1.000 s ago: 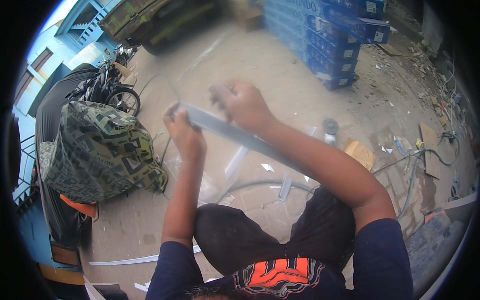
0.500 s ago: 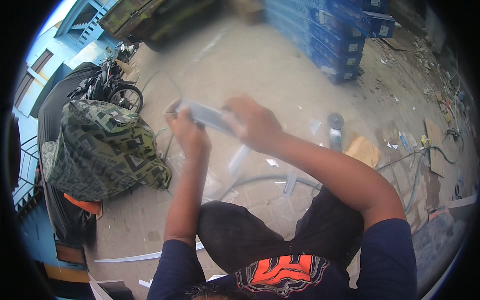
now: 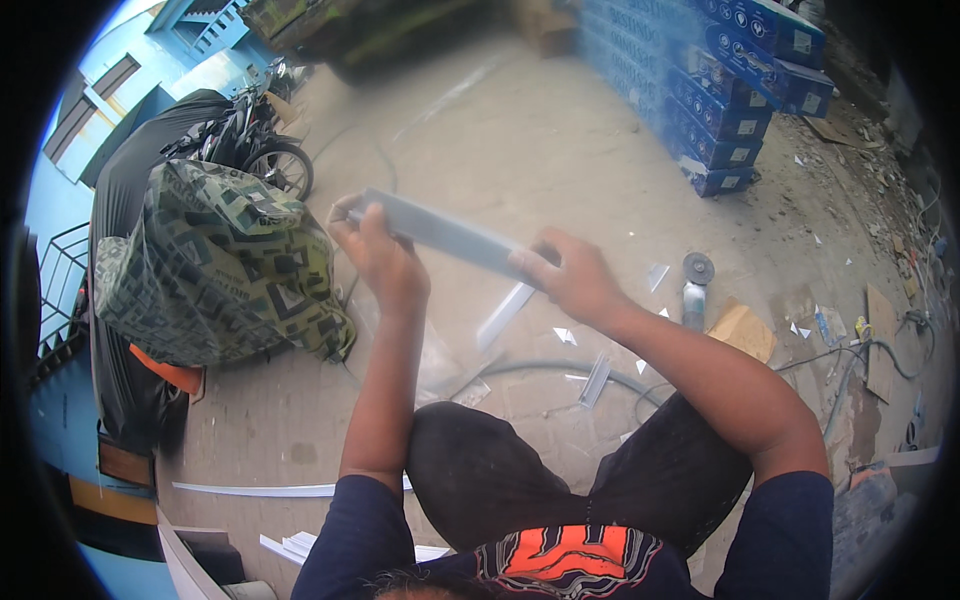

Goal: The person sits on the floor and uses an angle grinder to cut and grind white metal profiles. They measure and mark the profiles with a square and marker, then cut them to size, creating several finished pieces.

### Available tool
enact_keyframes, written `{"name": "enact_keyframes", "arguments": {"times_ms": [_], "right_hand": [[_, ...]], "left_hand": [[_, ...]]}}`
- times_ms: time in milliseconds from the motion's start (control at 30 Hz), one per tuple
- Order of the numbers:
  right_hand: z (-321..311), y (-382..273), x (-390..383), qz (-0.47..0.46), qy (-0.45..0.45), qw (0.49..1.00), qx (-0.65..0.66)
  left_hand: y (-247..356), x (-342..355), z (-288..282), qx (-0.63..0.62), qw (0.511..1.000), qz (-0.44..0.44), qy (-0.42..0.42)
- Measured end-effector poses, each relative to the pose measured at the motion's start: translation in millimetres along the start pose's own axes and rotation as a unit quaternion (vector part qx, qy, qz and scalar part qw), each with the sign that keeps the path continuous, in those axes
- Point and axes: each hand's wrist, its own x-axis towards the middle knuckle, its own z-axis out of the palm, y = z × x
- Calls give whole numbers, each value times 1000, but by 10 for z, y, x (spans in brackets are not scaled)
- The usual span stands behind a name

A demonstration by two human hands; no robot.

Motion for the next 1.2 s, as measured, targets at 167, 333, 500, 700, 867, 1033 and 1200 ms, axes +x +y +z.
{"name": "enact_keyframes", "arguments": {"times_ms": [167,333,500,700,867,1033,1200], "right_hand": [[43,99,12,-20,16,1000,-11],[21,117,17,-31,32,999,-32],[20,142,22,-31,35,998,-43],[-2,92,11,-31,33,998,-38],[31,174,-2,-63,60,996,-11],[50,94,-12,-107,129,985,-31],[13,75,-20,-140,152,977,-59]], "left_hand": [[-14,1,22,8,1000,-5,8],[-36,7,32,20,1000,-14,10],[-29,5,21,24,1000,-9,-14],[-27,13,-8,52,998,-4,-33],[-28,0,37,44,998,-10,-31],[-11,0,56,24,999,-20,-14],[27,-14,116,12,1000,-28,-5]]}}
